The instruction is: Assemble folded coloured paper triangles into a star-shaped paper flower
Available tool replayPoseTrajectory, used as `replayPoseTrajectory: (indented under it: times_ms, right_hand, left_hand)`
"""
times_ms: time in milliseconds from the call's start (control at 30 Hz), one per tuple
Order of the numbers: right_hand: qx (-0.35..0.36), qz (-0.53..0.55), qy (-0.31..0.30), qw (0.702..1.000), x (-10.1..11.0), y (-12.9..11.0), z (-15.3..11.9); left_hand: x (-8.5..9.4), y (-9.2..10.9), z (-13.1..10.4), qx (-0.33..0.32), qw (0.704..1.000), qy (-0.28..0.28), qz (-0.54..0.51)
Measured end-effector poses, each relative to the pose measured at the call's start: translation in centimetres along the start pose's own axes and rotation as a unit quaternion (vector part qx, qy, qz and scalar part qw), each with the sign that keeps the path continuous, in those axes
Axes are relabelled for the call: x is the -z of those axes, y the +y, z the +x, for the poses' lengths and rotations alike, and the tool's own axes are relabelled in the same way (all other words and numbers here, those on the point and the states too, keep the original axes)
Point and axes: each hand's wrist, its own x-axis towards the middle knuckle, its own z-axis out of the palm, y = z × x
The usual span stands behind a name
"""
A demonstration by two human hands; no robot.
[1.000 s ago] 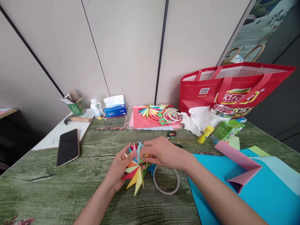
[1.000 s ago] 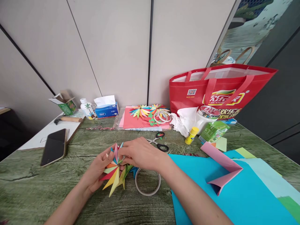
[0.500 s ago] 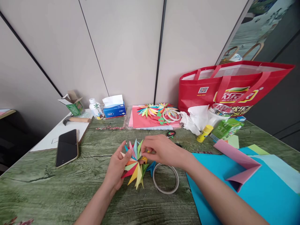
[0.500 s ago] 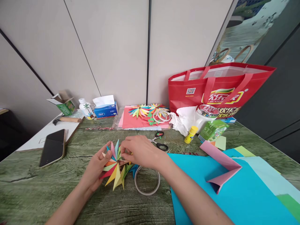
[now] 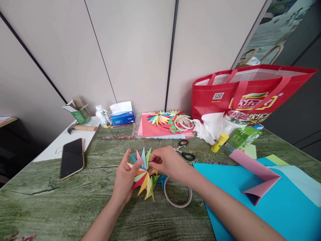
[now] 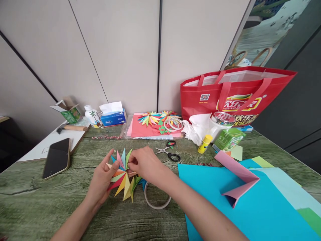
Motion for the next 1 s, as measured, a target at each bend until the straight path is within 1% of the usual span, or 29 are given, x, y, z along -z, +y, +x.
replayPoseTrajectory:
  times_ms: [167,433,633,700,867,1000]
  right_hand:
    - [0.012,-0.014,-0.006,1.0,-0.1,0.2,0.1]
    - [0.002,0.052,-0.002,0.999,0.3,0.3,0.1]
    - [-0.012,0.052,-0.002,0.999,0.0,0.4,0.2]
    - [0.004,0.048,-0.006,0.999,0.1,0.5,0.1]
    - [0.071,0.038,-0.031,0.996,1.0,0.6,0.0]
    - [0.081,0.026,-0.04,0.996,1.1,0.5,-0.1]
  left_hand:
    - [0.0,0.0,0.0,0.003,1.0,0.004,-0.004]
    - [0.0,0.0,0.1,-0.003,1.0,0.0,0.0]
    - [0.1,-0.1,0.1,0.0,1.0,-0.001,-0.003]
    - [0.0,0.0,0.1,0.008,1.0,0.002,-0.01]
    - [-0.3,0.4,0.0,0.027,0.999,0.0,-0.033]
    - [-0.3,0.4,-0.1,0.028,0.999,0.004,-0.033]
